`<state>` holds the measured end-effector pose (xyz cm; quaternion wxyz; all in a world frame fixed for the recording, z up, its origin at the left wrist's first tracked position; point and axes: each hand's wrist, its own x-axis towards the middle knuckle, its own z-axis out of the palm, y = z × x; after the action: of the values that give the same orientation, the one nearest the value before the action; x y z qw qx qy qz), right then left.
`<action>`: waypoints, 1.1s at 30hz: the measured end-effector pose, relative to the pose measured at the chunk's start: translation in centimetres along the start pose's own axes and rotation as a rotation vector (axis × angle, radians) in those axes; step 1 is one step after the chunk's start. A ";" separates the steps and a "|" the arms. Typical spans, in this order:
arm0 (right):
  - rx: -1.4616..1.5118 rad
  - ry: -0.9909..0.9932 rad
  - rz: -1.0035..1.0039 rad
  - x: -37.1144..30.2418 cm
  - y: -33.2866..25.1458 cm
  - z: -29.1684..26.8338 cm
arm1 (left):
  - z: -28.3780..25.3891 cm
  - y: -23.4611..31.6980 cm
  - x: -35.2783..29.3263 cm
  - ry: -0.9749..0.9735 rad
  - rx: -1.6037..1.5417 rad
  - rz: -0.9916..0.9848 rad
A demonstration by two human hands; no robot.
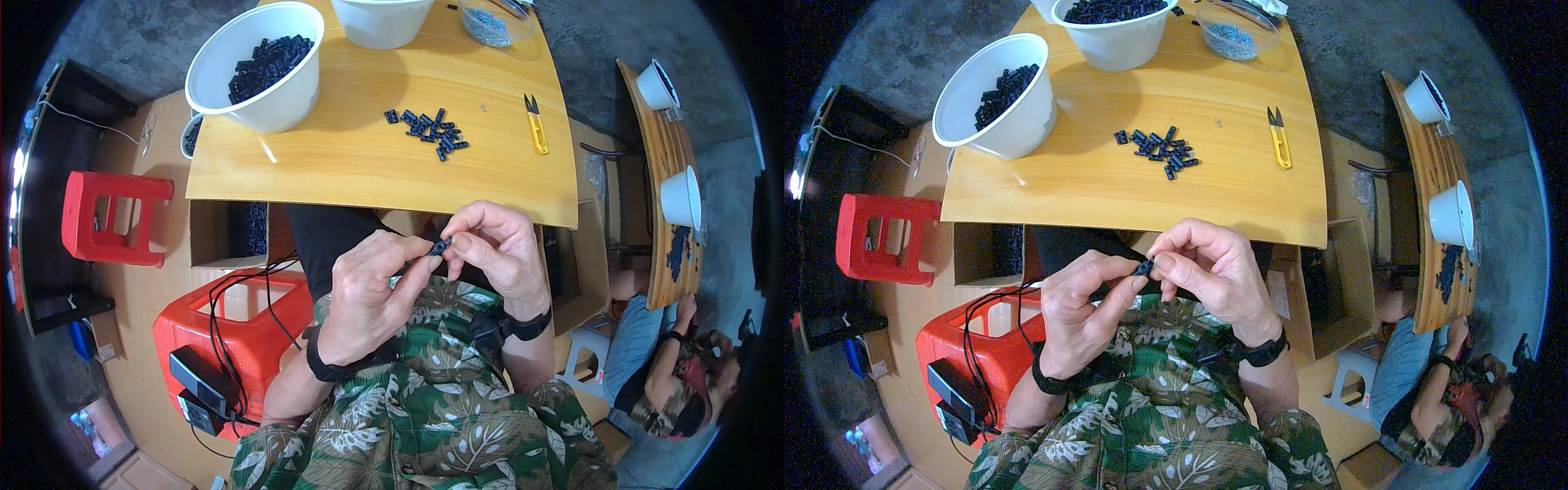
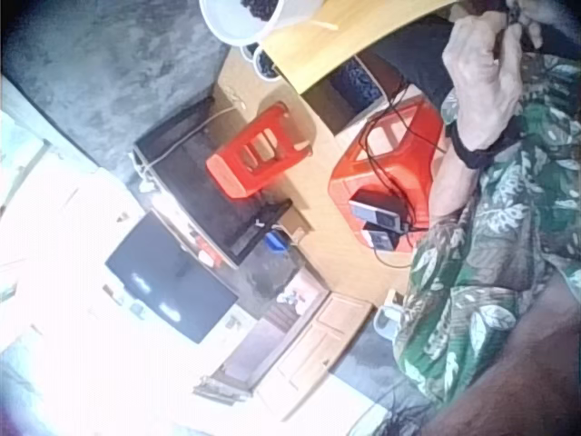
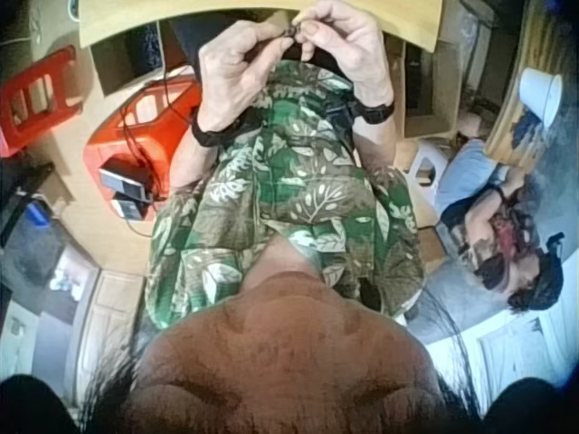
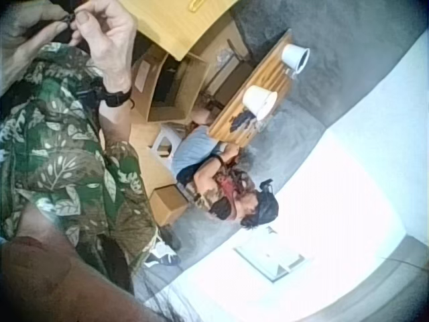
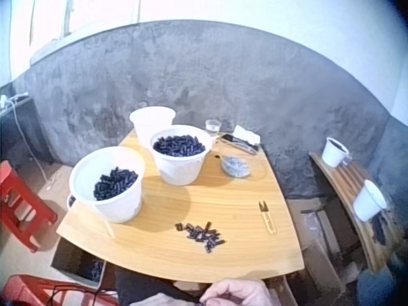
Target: The person is manually inserting small metal or plastic pins into black plastic tubes and organizing them.
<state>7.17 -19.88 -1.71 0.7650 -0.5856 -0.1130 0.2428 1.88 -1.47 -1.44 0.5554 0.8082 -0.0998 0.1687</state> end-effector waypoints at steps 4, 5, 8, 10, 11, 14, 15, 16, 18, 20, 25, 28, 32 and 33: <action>-0.106 -0.001 -0.007 0.6 -0.2 -0.7 | 0.4 -0.6 0.7 0.004 0.082 0.030; -0.121 -0.003 -0.013 1.0 -0.2 -0.8 | 0.7 -0.9 1.1 0.004 0.083 0.029; -0.131 0.002 -0.011 2.0 0.1 -1.5 | 1.0 -1.7 2.0 0.015 0.150 0.115; -0.123 0.013 -0.007 2.6 0.3 -1.8 | 1.4 -2.2 2.4 0.026 0.170 0.117; -0.122 0.013 -0.005 2.9 0.3 -2.0 | 1.5 -2.4 2.6 0.038 0.190 0.120; -0.107 0.017 0.009 3.4 0.6 -2.3 | 1.7 -2.7 3.0 0.031 0.207 0.112; -0.116 0.025 0.010 3.6 0.7 -2.3 | 1.7 -2.9 3.1 0.030 0.222 0.111; -0.126 0.033 0.011 3.6 0.8 -2.4 | 1.7 -3.0 3.1 0.030 0.221 0.110; -0.134 0.038 0.008 3.5 1.0 -2.3 | 1.6 -3.1 3.0 0.019 0.176 0.051; -0.138 0.039 -0.001 3.3 1.0 -2.2 | 1.6 -2.7 2.8 0.032 0.149 0.020; -0.144 0.041 -0.032 2.8 0.9 -1.7 | 1.5 -2.1 2.5 0.053 0.099 -0.009; -0.167 0.042 -0.048 2.4 0.6 -1.4 | 1.3 -1.8 2.3 0.001 0.132 -0.048; -0.207 0.026 -0.052 2.1 0.0 -1.0 | 1.3 -1.9 1.9 -0.003 0.108 0.023; -0.114 0.012 -0.020 2.1 0.3 -1.4 | 1.3 -2.0 1.8 0.013 0.056 -0.005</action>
<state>9.53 -19.92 -2.61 0.7336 -0.6285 -0.1279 0.2247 4.45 -1.88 -2.87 0.5337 0.8225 -0.0895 0.1752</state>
